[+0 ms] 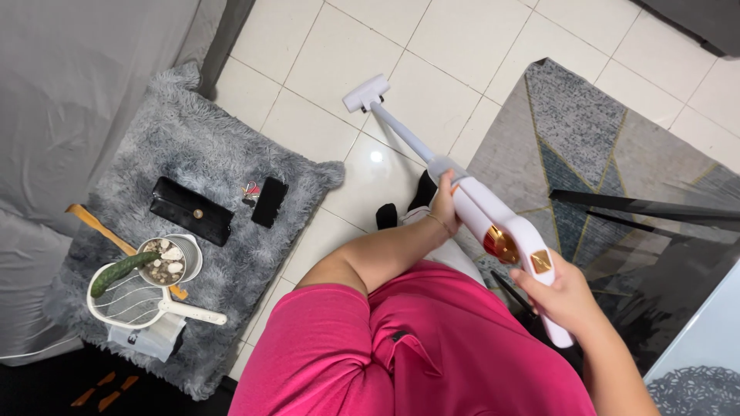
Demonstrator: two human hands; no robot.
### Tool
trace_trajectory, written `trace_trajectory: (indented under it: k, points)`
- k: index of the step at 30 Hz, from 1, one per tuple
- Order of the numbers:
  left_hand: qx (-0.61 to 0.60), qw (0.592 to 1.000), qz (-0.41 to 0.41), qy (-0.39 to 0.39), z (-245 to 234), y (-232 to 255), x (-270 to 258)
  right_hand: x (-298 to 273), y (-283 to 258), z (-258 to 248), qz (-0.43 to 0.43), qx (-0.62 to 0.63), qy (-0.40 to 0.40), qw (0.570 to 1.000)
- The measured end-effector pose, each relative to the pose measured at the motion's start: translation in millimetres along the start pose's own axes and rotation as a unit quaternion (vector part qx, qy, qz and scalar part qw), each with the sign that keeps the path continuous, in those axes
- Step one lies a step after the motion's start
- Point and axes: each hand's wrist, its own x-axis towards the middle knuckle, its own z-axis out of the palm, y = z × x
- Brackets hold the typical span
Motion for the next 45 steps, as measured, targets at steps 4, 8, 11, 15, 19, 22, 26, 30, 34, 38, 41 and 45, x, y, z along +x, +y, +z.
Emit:
trace_trajectory:
  k: [4,8,11,15,19,22,26,30,34,38,41,45]
  points:
    - [0.004,1.000,0.013,-0.015,-4,35,7,13,-24,25,-0.017,-0.002,-0.005,1.000]
    - [0.026,0.999,0.020,0.017,3,68,-9,21,-35,44,-0.047,0.011,-0.013,0.999]
    - [0.034,0.999,0.016,0.032,3,64,-16,18,-29,45,-0.066,0.008,-0.014,0.998]
    - [0.035,0.999,-0.003,0.007,-2,29,-14,-4,-14,29,-0.021,0.030,0.001,0.999]
    - [0.030,0.999,-0.022,-0.026,-5,-22,-14,-32,13,8,-0.003,0.040,0.012,0.999]
    - [0.024,0.998,-0.042,-0.049,3,-50,-27,-53,38,-2,0.042,0.041,0.043,0.997]
    - [0.064,0.992,-0.101,-0.046,7,-76,-37,-75,68,-1,0.052,0.059,0.070,0.994]
    - [0.087,0.986,-0.132,-0.052,4,-86,-28,-81,79,12,0.042,0.110,0.099,0.988]
    - [0.095,0.983,-0.141,-0.071,-2,-80,-2,-73,65,30,0.062,0.128,0.123,0.982]
    - [0.156,0.977,-0.137,-0.052,10,-49,9,-49,70,45,0.011,0.164,0.128,0.978]
    - [0.185,0.974,-0.131,-0.030,19,-34,6,-40,64,49,-0.011,0.168,0.132,0.977]
    - [0.193,0.973,-0.126,-0.019,24,-36,-4,-43,61,43,-0.045,0.173,0.123,0.976]
